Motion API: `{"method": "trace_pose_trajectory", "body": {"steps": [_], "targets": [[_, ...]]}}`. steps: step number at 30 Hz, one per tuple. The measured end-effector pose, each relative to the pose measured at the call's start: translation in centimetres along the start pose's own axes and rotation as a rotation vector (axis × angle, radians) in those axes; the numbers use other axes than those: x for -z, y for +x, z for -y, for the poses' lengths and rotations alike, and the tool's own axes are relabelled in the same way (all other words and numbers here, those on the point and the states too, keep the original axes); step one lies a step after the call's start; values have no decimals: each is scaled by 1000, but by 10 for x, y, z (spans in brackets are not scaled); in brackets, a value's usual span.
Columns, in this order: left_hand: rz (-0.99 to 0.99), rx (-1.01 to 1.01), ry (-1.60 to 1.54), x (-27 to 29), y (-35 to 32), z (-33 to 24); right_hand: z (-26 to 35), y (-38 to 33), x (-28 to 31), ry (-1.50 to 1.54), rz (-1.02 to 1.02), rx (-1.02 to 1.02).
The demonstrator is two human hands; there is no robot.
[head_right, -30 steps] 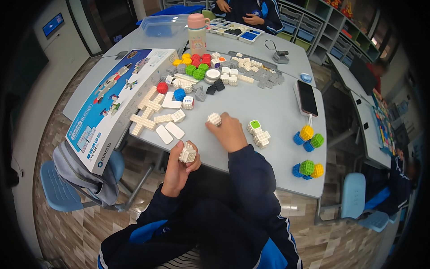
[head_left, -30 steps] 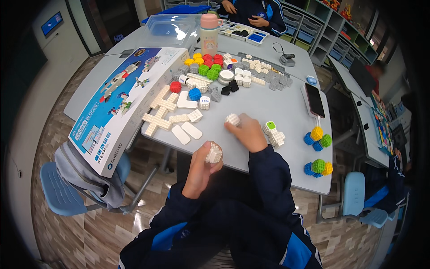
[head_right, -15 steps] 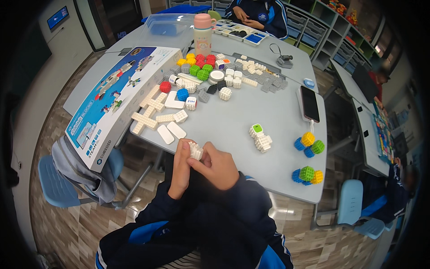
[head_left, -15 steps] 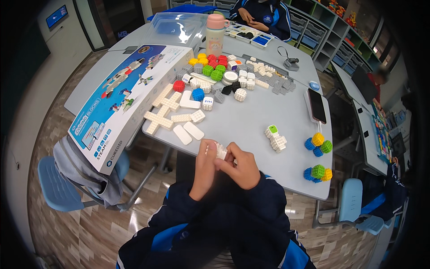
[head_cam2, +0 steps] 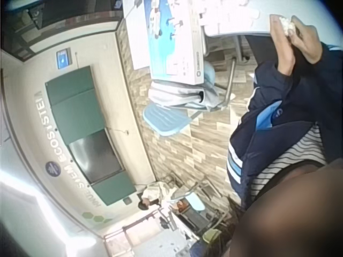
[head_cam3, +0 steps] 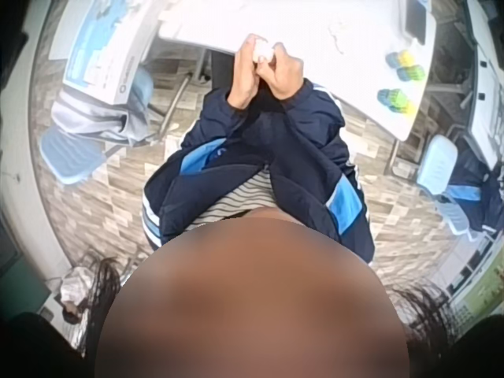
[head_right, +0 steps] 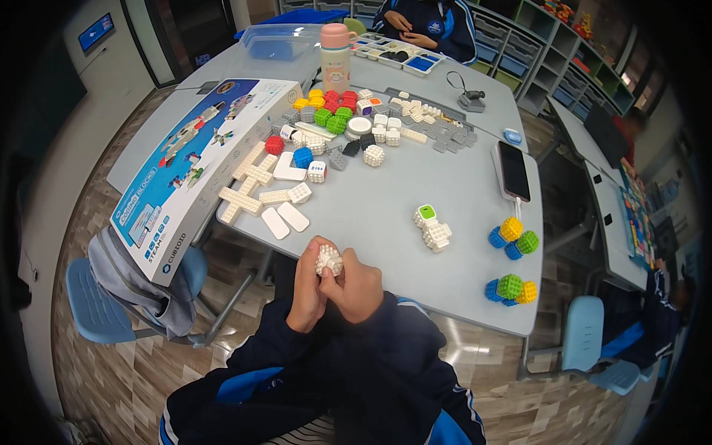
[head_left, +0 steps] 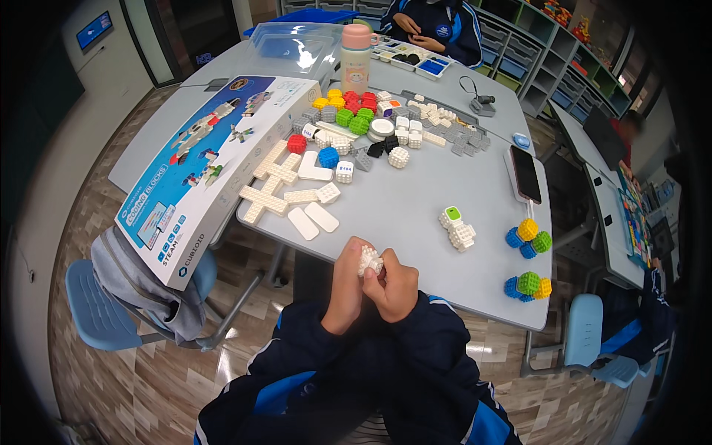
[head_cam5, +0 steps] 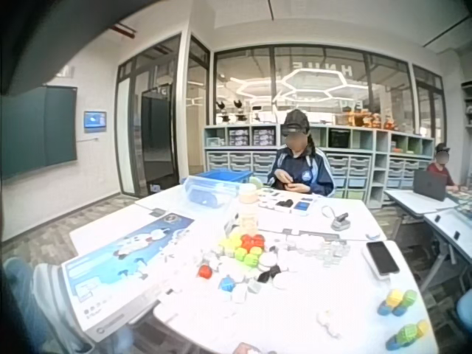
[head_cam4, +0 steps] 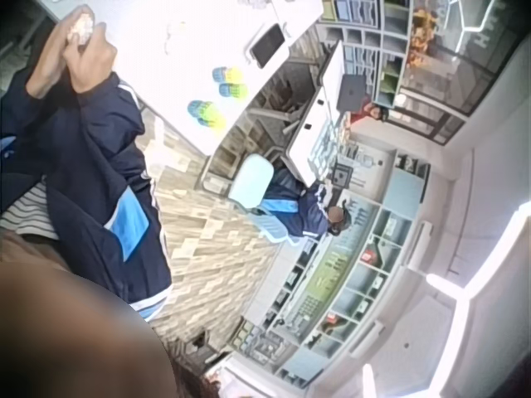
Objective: The person assembles colorful interlocking plastic blocks into small structures on a table. They pick up blocks, align them, and snap them together, occasionally adjusting the assembled pieces. The person also handles white rectangular blocks and a small black component, integrating them into the build.
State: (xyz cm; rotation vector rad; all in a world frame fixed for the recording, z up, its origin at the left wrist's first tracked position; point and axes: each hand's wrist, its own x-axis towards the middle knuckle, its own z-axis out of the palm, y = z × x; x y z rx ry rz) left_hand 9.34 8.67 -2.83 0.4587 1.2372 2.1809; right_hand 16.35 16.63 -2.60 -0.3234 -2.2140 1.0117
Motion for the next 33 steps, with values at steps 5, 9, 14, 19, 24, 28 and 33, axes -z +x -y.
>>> {"method": "trace_pose_trajectory", "body": {"steps": [5, 9, 14, 19, 24, 28, 33], "targets": [[7, 42, -29, 4, -1, -1, 3, 0, -2, -42, -31, 44], [9, 77, -73, 4, -1, 0, 4, -1, -2, -66, -49, 63], [12, 117, -145, 1, 2, 3, 0, -1, -3, -98, -83, 45], [-2, 181, -147, -1, 3, 2, -2, -1, -4, -79, -103, 31], [-42, 265, -197, -2, 3, 0, -1, -1, -4, -80, -130, 16], [-57, 308, -231, -3, 5, 0, 1, 1, -4, -106, -101, -41], [-31, 260, -181, -3, 4, 2, 1, 0, -1, -91, -58, -102]]}}
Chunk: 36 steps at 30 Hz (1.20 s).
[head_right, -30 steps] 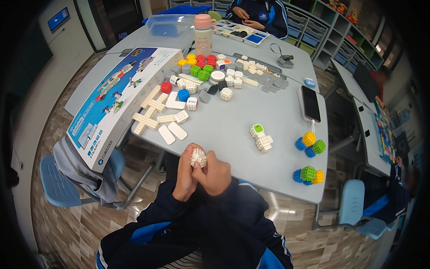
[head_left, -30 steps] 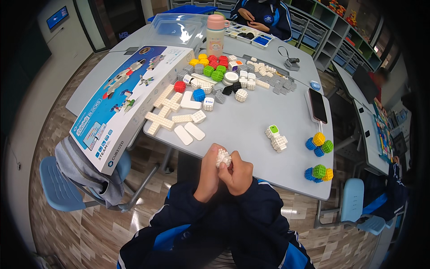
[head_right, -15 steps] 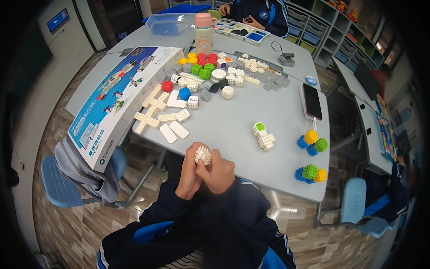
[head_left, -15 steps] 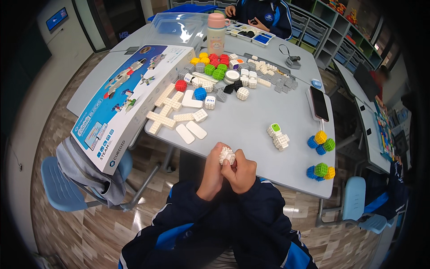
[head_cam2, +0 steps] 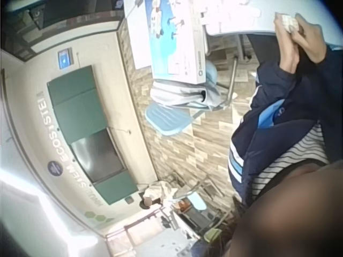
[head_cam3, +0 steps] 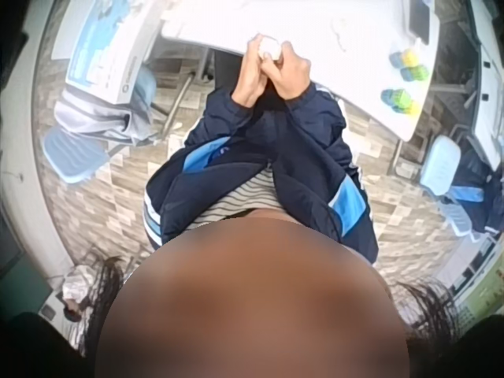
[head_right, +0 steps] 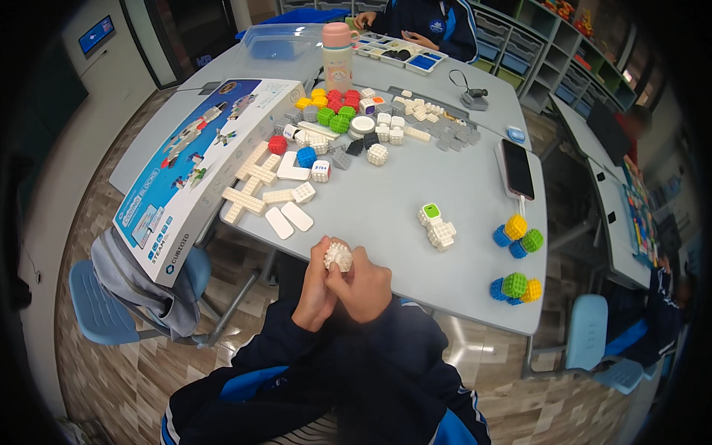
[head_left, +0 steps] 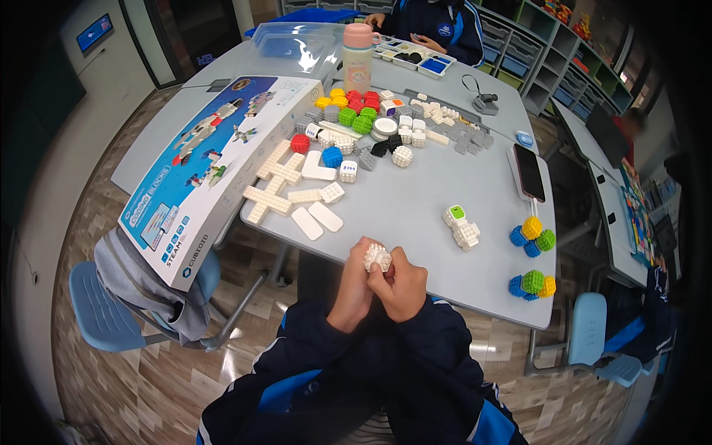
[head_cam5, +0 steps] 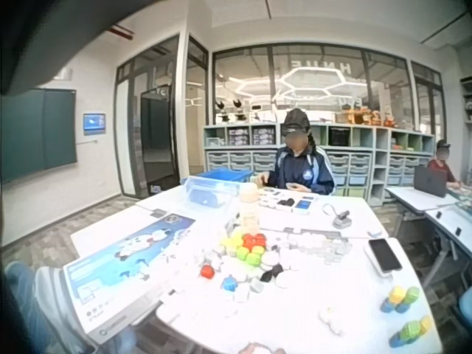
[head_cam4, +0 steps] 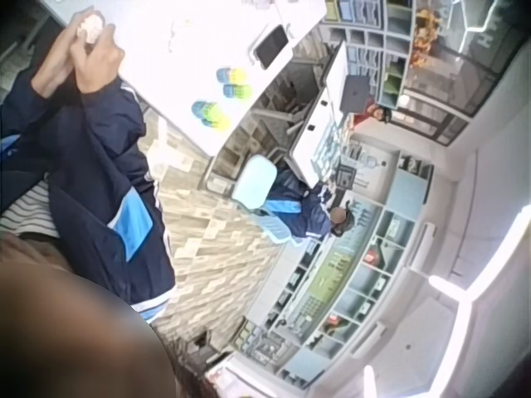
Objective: The person assembles colorful interlocking plastic blocks into small structures on a table. They pick up blocks, align them, and snap them together, occasionally adjusting the assembled pieces. The person also handles white rectangular blocks and a small black component, integrating them into the build.
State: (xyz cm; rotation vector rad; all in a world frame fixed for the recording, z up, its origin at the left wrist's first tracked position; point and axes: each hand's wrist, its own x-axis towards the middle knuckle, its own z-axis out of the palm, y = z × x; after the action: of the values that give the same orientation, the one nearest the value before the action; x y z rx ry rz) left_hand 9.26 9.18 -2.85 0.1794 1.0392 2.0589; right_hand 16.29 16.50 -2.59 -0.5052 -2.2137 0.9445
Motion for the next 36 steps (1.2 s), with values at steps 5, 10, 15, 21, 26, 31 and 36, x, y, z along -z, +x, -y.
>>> {"method": "trace_pose_trajectory", "body": {"steps": [5, 10, 15, 21, 26, 31, 36], "targets": [[67, -83, 148, 2, -4, -2, -14, -6, 10, 208, 115, -55], [193, -99, 304, 9, -5, -13, -23, 1, 33, 670, 355, -278], [213, -119, 343, 9, -6, -17, -8, 18, 100, 243, 718, -337], [263, -115, 317, 9, -3, -18, -28, 11, 127, 1406, 903, 121], [306, -424, 730, -6, 11, -12, -47, 10, 100, 434, 415, -439], [250, -939, 1357, -19, 46, -8, -54, 15, 72, 377, 91, -330], [155, -1118, 1454, -12, 80, -28, -57, 17, 74, 308, 47, -353]]}}
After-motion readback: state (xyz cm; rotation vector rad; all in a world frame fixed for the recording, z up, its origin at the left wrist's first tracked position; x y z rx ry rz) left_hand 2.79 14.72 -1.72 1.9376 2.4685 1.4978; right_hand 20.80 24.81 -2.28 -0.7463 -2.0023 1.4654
